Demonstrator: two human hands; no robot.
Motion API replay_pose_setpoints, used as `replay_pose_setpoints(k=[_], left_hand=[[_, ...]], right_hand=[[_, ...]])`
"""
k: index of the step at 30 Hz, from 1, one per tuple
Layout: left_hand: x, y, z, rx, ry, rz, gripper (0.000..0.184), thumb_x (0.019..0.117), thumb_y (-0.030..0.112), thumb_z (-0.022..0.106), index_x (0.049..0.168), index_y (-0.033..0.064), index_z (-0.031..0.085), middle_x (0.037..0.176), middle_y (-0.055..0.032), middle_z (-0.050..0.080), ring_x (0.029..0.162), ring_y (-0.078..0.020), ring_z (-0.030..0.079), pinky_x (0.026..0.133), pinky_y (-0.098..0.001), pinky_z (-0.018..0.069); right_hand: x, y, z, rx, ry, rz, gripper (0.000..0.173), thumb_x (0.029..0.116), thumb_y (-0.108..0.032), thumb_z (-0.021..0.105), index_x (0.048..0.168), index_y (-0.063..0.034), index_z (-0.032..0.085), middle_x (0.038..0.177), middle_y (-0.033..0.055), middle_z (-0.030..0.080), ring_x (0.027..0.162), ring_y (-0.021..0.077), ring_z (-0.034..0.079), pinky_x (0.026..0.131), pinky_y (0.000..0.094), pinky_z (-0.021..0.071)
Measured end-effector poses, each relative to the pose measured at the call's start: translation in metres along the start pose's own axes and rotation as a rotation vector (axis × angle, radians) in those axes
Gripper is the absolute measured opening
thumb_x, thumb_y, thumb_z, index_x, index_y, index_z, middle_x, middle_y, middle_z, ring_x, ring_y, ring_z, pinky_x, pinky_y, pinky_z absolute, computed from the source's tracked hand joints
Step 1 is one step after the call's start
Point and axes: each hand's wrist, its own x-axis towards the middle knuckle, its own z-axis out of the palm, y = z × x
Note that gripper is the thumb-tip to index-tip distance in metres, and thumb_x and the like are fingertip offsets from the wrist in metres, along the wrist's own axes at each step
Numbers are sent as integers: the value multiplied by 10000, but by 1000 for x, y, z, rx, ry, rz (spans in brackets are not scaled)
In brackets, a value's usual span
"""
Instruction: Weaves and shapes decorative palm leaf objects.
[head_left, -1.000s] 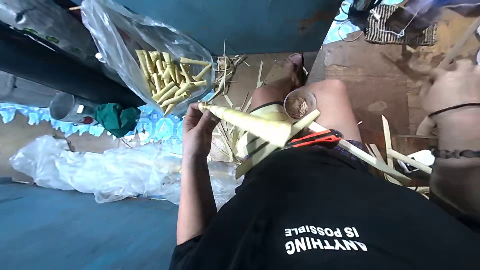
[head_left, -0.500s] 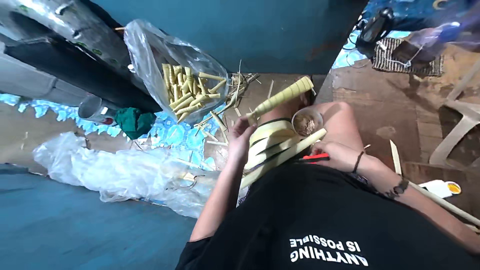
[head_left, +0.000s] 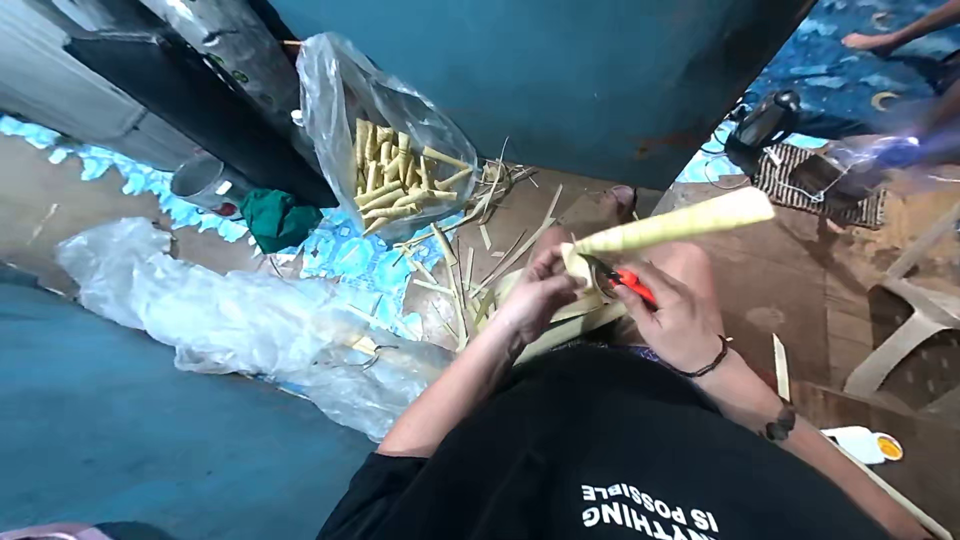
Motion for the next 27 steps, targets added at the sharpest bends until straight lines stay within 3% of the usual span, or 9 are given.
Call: replay_pose_setpoints(k=[4, 7, 9, 11, 14, 17, 20, 23, 27], left_hand=[[-5, -5, 11, 34, -148, -47, 614, 834, -74, 666, 1390, 75, 452, 1125, -48, 650, 876, -91, 639, 778, -278, 557], [-3, 12, -12, 203, -69, 57, 446, 874, -33, 649, 1303, 44, 554, 1128, -49, 670, 922, -92, 649, 832, -292, 557], [-2, 30, -45, 319, -22, 165, 328, 901, -30, 652, 1211, 59, 592, 981, -15, 697, 831, -76, 659, 773, -283, 573], [1, 57, -81, 328, -40, 230, 331, 885, -24, 635, 1192, 79, 568, 966, 5, 720, 853, -71, 683, 799, -287, 590], [15, 97, -142, 240, 323, 358, 340, 967, 10, 543, 1299, 62, 491, 950, 16, 670, 803, -54, 644, 772, -260, 562], [39, 106, -221, 14, 754, 404, 556, 1021, 96, 572, 1520, 77, 326, 1113, -58, 592, 820, -69, 580, 730, -227, 509], [43, 71, -244, 74, 941, 416, 570, 983, 94, 633, 1477, 20, 358, 935, -43, 585, 674, -48, 530, 620, -219, 478], [28, 16, -220, 242, 941, 292, 733, 926, 84, 719, 1546, 13, 334, 1411, -220, 548, 1204, -280, 595, 978, -447, 516], [2, -41, -189, 422, 799, 187, 667, 938, 104, 722, 1512, 3, 397, 1498, -226, 488, 1305, -317, 555, 1054, -464, 484]], right_hand=[[1, -4, 5, 40, -129, 61, 301, 948, -108, 556, 1198, -11, 694, 1025, 183, 729, 909, 298, 724, 815, 481, 591], [-5, 10, -2, 61, -168, 70, 365, 1037, -309, 533, 1209, -27, 687, 969, 147, 730, 840, 221, 711, 770, 406, 591], [-16, 21, -13, 42, -321, 150, 394, 1019, -312, 589, 1266, -19, 683, 1076, 192, 734, 985, 303, 723, 900, 517, 572], [-26, 35, -16, 45, -495, 187, 320, 984, -227, 648, 1228, -25, 690, 1000, 204, 735, 923, 345, 728, 853, 580, 570], [-37, 47, -13, 14, -723, 316, 344, 1024, -291, 633, 1271, -57, 686, 1032, 211, 728, 953, 362, 712, 892, 580, 542], [-42, 49, -12, 41, -725, 369, 342, 1028, -289, 628, 1276, -60, 681, 1001, 190, 728, 912, 325, 706, 870, 539, 543], [-42, 55, -9, 65, -729, 381, 340, 1035, -300, 613, 1275, -74, 695, 1069, 164, 742, 989, 288, 719, 936, 510, 545], [-44, 62, -4, 98, -755, 368, 314, 1050, -259, 585, 1252, -57, 715, 1167, 151, 730, 1063, 253, 707, 993, 452, 536], [-39, 71, -2, 19, -824, 334, 305, 1016, -185, 638, 1288, -62, 702, 1230, 183, 706, 1152, 324, 675, 1052, 529, 490]])
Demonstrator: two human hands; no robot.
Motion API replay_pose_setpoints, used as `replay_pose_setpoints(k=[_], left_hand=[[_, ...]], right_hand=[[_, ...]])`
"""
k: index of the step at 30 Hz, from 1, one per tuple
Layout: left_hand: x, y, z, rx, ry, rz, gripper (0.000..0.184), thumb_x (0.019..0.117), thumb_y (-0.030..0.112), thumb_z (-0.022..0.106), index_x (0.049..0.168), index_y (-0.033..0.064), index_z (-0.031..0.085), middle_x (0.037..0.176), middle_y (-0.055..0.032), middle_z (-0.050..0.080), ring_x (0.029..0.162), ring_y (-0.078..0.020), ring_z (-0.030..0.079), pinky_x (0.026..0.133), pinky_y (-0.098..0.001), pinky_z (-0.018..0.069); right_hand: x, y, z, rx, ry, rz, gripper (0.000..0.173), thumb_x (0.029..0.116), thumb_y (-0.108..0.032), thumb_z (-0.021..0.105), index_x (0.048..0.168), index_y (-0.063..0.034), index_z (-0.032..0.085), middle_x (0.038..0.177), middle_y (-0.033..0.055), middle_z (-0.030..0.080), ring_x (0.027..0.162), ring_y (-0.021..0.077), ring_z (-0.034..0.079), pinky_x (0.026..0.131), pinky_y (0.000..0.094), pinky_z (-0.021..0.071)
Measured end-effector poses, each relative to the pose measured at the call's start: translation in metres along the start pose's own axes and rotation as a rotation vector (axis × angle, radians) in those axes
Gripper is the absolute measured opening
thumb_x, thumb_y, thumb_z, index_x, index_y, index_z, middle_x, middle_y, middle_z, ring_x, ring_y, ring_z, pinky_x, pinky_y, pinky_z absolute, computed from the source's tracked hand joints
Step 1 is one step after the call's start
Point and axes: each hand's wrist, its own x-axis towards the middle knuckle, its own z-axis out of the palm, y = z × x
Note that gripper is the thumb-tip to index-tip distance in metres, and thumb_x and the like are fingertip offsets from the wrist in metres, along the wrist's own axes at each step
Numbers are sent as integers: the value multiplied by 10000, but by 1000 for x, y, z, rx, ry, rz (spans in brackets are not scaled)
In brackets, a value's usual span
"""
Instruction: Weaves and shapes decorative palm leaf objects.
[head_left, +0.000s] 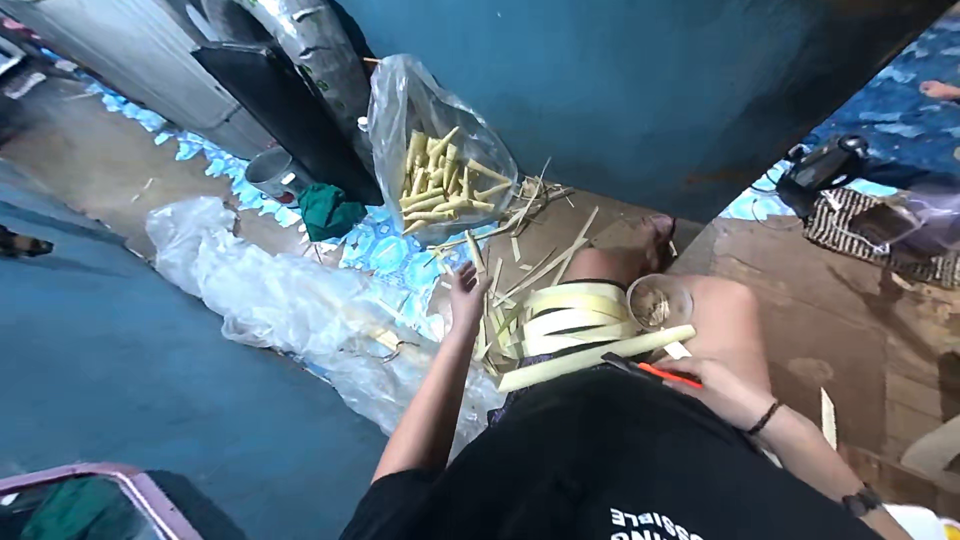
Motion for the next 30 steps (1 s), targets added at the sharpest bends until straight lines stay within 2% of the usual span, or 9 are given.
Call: replay_pose_setpoints(k=[4, 10, 13, 15, 17, 21, 25, 28, 30], left_hand=[[-41, -8, -3, 96, -171, 89, 550, 963, 129, 682, 1450, -9, 468, 1445, -201, 545, 1259, -269, 596, 1029, -439, 511], [-77, 25, 5, 430, -493, 392, 191, 996, 145, 632, 1092, 7, 722, 1094, -127, 723, 1028, -228, 688, 922, -459, 550], [-74, 14, 28, 657, -579, 407, 322, 978, 216, 697, 1246, 38, 683, 1264, -173, 663, 1169, -319, 643, 1012, -532, 512], [-65, 0, 41, 716, -619, 286, 588, 968, 293, 716, 1473, 73, 512, 1498, -206, 492, 1319, -384, 542, 1073, -584, 462], [-54, -4, 47, 628, -643, 217, 701, 958, 327, 729, 1546, 102, 422, 1583, -194, 400, 1386, -386, 479, 1102, -601, 427], [-36, 2, 61, 626, -720, 333, 503, 1016, 304, 642, 1454, 77, 547, 1488, -195, 516, 1338, -367, 534, 1098, -589, 435], [-19, 15, 75, 741, -793, 341, 488, 954, 301, 734, 1347, 35, 619, 1328, -235, 600, 1171, -394, 621, 999, -591, 497], [-27, 36, 77, 821, -731, 526, 349, 905, 235, 780, 1169, 20, 698, 1181, -202, 670, 1124, -374, 646, 995, -588, 496], [-39, 53, 75, 877, -677, 706, 319, 943, 218, 737, 1193, 24, 694, 1216, -185, 681, 1185, -368, 630, 1079, -582, 435]], right_hand=[[-4, -10, -5, -20, -89, 42, 308, 1009, -133, 632, 1308, -87, 691, 1253, 182, 692, 1179, 334, 655, 1068, 533, 473], [-8, -17, -6, -66, -143, 88, 295, 1016, -123, 613, 1293, -119, 711, 1258, 171, 694, 1199, 341, 644, 1075, 546, 459], [-7, -20, -7, -116, -147, 119, 286, 1032, -171, 602, 1294, -144, 713, 1265, 169, 687, 1194, 342, 644, 1064, 555, 462], [-8, -19, -6, -125, -125, 112, 283, 1034, -200, 608, 1287, -135, 715, 1248, 182, 682, 1166, 345, 648, 1045, 553, 473], [-9, -15, -5, -115, -77, 92, 298, 1030, -215, 616, 1293, -108, 706, 1235, 189, 684, 1153, 342, 654, 1045, 538, 479], [-11, -4, 1, -95, -25, 42, 317, 1034, -209, 611, 1294, -45, 688, 1201, 212, 693, 1127, 353, 666, 1039, 517, 488], [-8, -5, 2, -74, -14, 6, 320, 1030, -192, 611, 1313, -59, 677, 1211, 198, 695, 1117, 336, 672, 1032, 513, 493], [-11, -9, -4, -17, 43, -35, 321, 1021, -184, 633, 1312, -58, 676, 1175, 179, 703, 1064, 296, 686, 989, 467, 529], [-17, -13, -12, 53, 161, -123, 293, 1005, -180, 650, 1257, -43, 707, 1090, 150, 730, 967, 257, 707, 914, 439, 566]])
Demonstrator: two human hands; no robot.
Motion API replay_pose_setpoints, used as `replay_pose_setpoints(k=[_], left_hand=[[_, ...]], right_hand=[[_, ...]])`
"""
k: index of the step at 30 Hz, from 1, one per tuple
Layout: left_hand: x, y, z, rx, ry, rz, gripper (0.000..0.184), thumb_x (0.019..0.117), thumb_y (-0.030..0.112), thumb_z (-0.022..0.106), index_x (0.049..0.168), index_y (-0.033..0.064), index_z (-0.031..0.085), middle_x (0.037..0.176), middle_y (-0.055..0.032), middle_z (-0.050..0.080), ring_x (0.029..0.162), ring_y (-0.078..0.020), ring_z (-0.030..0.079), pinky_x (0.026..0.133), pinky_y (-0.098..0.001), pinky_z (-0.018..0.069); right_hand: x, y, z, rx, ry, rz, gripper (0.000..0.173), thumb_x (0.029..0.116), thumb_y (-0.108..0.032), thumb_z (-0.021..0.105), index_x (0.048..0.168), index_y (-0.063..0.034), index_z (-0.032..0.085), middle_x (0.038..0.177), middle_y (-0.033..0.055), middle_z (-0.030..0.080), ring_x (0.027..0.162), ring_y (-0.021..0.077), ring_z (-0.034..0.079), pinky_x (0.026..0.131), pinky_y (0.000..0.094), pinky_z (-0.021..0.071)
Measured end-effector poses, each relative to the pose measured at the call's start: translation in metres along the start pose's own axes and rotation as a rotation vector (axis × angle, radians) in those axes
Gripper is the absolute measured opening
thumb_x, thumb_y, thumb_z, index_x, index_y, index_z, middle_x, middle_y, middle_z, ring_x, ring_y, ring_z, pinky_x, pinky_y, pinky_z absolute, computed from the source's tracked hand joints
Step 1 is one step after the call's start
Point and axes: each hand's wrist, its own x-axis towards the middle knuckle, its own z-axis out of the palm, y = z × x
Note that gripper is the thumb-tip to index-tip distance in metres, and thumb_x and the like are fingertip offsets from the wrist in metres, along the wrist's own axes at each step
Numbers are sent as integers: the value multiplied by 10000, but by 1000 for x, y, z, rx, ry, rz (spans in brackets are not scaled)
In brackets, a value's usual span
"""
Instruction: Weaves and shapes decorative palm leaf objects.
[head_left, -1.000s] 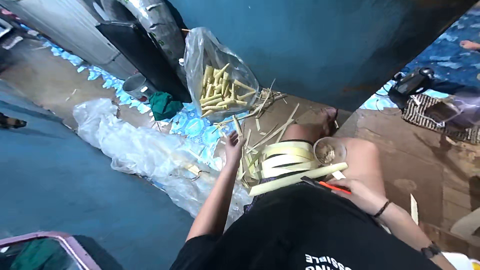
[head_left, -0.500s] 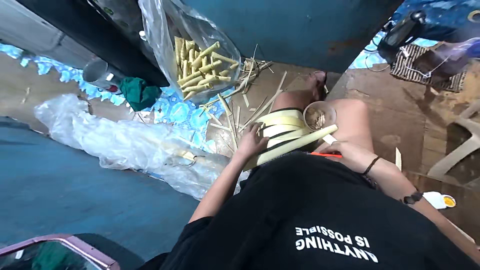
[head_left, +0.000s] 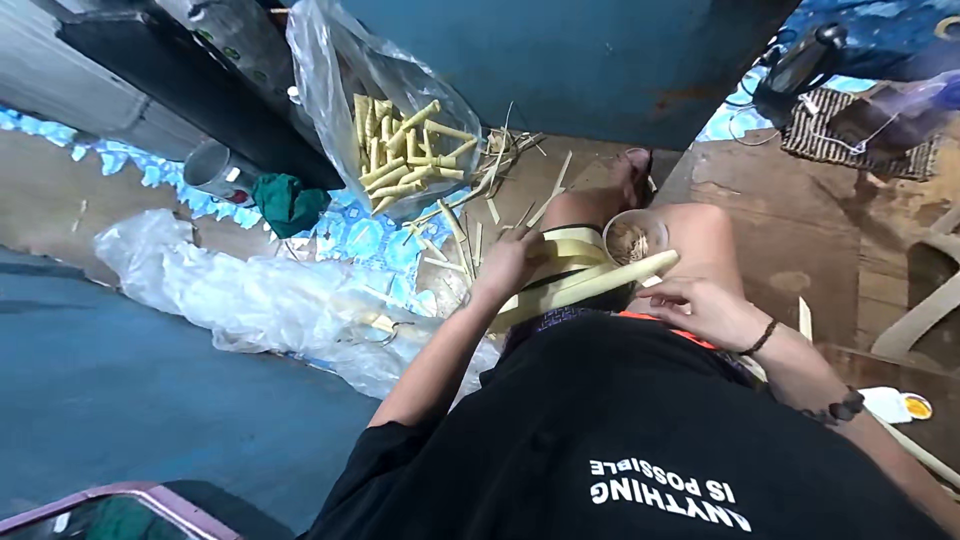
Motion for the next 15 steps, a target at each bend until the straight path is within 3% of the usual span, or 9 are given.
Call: replay_pose_setpoints(k=[3, 6, 9, 12, 15], left_hand=[[-3, 20, -18, 138, 51, 115, 344, 1003, 232, 660, 1267, 12, 672, 1259, -184, 687, 1234, -370, 630, 1153, -598, 365], [-3, 37, -37, 145, 96, 203, 337, 1006, 246, 655, 1255, 21, 689, 1226, -169, 709, 1189, -346, 666, 1134, -599, 394], [-2, 58, -59, 139, 114, 301, 331, 973, 223, 697, 1230, 15, 705, 1182, -156, 728, 1130, -324, 699, 1090, -562, 457], [-3, 73, -77, 177, 98, 362, 314, 965, 221, 704, 1201, 16, 717, 1123, -144, 742, 1072, -307, 717, 1032, -516, 512], [-7, 84, -93, 158, 102, 376, 313, 969, 229, 700, 1194, 13, 712, 1082, -154, 732, 1006, -308, 720, 914, -472, 568]], right_hand=[[-4, -14, -16, 70, 236, -128, 217, 971, -185, 676, 1132, -58, 748, 973, 83, 734, 859, 171, 710, 823, 389, 601], [8, -34, -30, 26, 474, -278, 236, 958, -222, 652, 1102, -65, 751, 1025, 69, 733, 928, 153, 716, 879, 376, 602], [26, -56, -34, -53, 537, -377, 374, 914, -284, 722, 1214, -61, 736, 1199, 124, 711, 1108, 248, 672, 992, 449, 513], [45, -67, -26, -92, 422, -355, 618, 850, -363, 806, 1384, -102, 639, 1384, 121, 620, 1261, 290, 601, 1072, 482, 488], [56, -79, -20, -52, 403, -365, 856, 765, -308, 890, 1506, -109, 513, 1466, 138, 561, 1325, 320, 558, 1095, 500, 470]])
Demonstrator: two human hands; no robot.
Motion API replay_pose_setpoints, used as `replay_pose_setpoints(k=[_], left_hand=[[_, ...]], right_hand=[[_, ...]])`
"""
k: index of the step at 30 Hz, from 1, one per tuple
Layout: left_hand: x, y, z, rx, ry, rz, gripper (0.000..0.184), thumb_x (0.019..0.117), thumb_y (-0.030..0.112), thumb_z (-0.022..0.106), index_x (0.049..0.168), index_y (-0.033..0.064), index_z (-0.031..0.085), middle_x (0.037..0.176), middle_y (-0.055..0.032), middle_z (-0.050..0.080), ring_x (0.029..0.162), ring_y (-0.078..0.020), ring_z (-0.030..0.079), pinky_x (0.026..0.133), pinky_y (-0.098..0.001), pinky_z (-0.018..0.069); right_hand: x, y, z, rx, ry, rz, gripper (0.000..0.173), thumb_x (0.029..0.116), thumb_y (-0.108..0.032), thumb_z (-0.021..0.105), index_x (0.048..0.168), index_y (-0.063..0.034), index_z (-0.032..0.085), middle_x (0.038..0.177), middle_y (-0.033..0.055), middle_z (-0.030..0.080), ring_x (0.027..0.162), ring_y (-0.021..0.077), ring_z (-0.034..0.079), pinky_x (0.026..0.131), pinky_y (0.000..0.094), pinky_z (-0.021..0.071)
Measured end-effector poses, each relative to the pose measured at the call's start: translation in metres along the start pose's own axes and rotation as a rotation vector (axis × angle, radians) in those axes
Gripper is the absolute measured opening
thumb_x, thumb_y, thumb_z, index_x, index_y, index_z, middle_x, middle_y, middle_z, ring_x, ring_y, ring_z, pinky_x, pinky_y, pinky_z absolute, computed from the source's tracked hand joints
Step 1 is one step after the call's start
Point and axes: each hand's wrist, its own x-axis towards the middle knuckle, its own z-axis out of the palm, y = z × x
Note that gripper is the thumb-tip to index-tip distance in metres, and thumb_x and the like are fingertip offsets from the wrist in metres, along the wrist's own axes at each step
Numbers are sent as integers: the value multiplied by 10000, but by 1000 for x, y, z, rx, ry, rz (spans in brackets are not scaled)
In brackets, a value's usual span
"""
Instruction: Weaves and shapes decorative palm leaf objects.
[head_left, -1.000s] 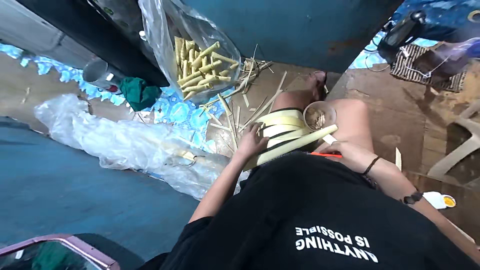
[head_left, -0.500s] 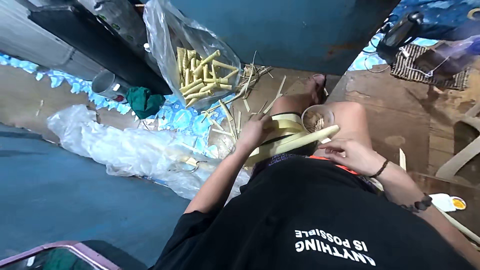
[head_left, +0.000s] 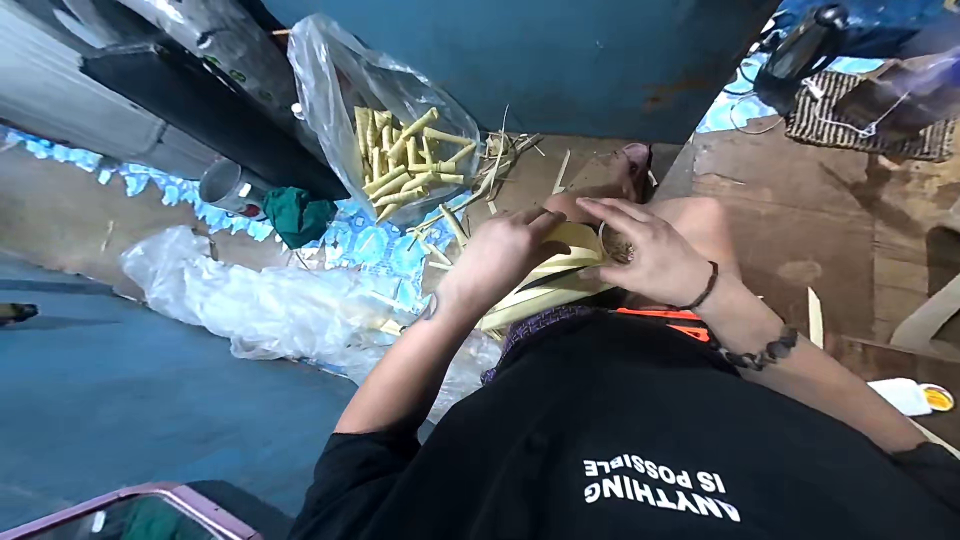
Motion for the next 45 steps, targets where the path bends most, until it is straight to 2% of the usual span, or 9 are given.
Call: replay_pose_setpoints(k=[10, 13, 17, 21, 26, 33, 37, 42, 45], left_hand=[[-43, -65, -47, -106, 956, -285, 547, 1063, 201, 488, 1478, -135, 370, 1383, -216, 547, 1252, -180, 555, 1069, -315, 459], [-31, -20, -16, 20, 830, -285, 740, 938, 187, 727, 1488, -139, 355, 1518, -332, 411, 1419, -350, 429, 1175, -459, 346], [3, -7, 47, -341, 369, -404, 315, 929, -57, 590, 1240, -43, 646, 954, -162, 714, 816, -248, 706, 758, -449, 598], [5, 1, 67, -323, -113, -432, 235, 1037, 209, 603, 1171, 35, 687, 840, -159, 701, 763, -327, 699, 722, -561, 576], [-5, 14, 60, -212, 50, -190, 224, 977, 151, 672, 1173, 48, 707, 925, -143, 729, 806, -315, 724, 716, -532, 589], [-19, -25, 57, -53, 345, -379, 515, 948, 186, 710, 1442, 105, 589, 1469, -184, 542, 1350, -365, 518, 1111, -573, 408], [-7, 21, 80, -22, 339, -98, 164, 934, 83, 686, 1073, 104, 771, 1069, -74, 753, 1059, -236, 707, 984, -476, 526], [-11, -15, 75, -168, 12, -413, 174, 1001, 102, 603, 1101, 71, 742, 1005, -127, 743, 918, -321, 726, 809, -556, 580], [-3, 24, 58, -412, 249, -162, 130, 971, 76, 655, 1030, 8, 748, 929, -95, 747, 842, -185, 727, 803, -395, 608]], right_hand=[[-19, -15, -82, -330, 292, 88, 350, 1105, -153, 410, 1414, -89, 561, 1111, 209, 697, 883, 359, 707, 750, 532, 570], [-9, -33, -61, -349, 146, 98, 345, 1064, -107, 404, 1293, -34, 651, 1044, 236, 709, 849, 441, 703, 709, 643, 546], [-5, -28, -16, -247, 61, -87, 300, 1054, -176, 461, 1136, -85, 735, 1033, 113, 741, 890, 293, 730, 772, 512, 590], [-11, -27, -21, -254, 249, -245, 309, 960, -352, 652, 1079, -91, 768, 986, 113, 704, 904, 267, 670, 790, 443, 555], [-17, -13, -15, -418, -101, 0, 737, 831, -189, 840, 1496, -152, 528, 1230, 215, 675, 1152, 454, 638, 1002, 655, 471], [-17, -25, -47, -497, -28, 231, 345, 1017, -46, 512, 1338, -25, 635, 1190, 307, 670, 1062, 556, 649, 821, 736, 488], [-13, -36, -26, -533, -223, 241, 351, 998, -67, 591, 1336, -85, 685, 1235, 232, 680, 1078, 499, 662, 858, 706, 510], [-20, -35, -52, -582, -15, 208, 198, 972, -81, 643, 1096, -81, 798, 1075, 219, 748, 960, 488, 709, 727, 711, 517], [-19, -35, -35, -315, 192, 19, 235, 921, -291, 672, 901, -106, 816, 837, 71, 753, 752, 196, 715, 675, 429, 577]])
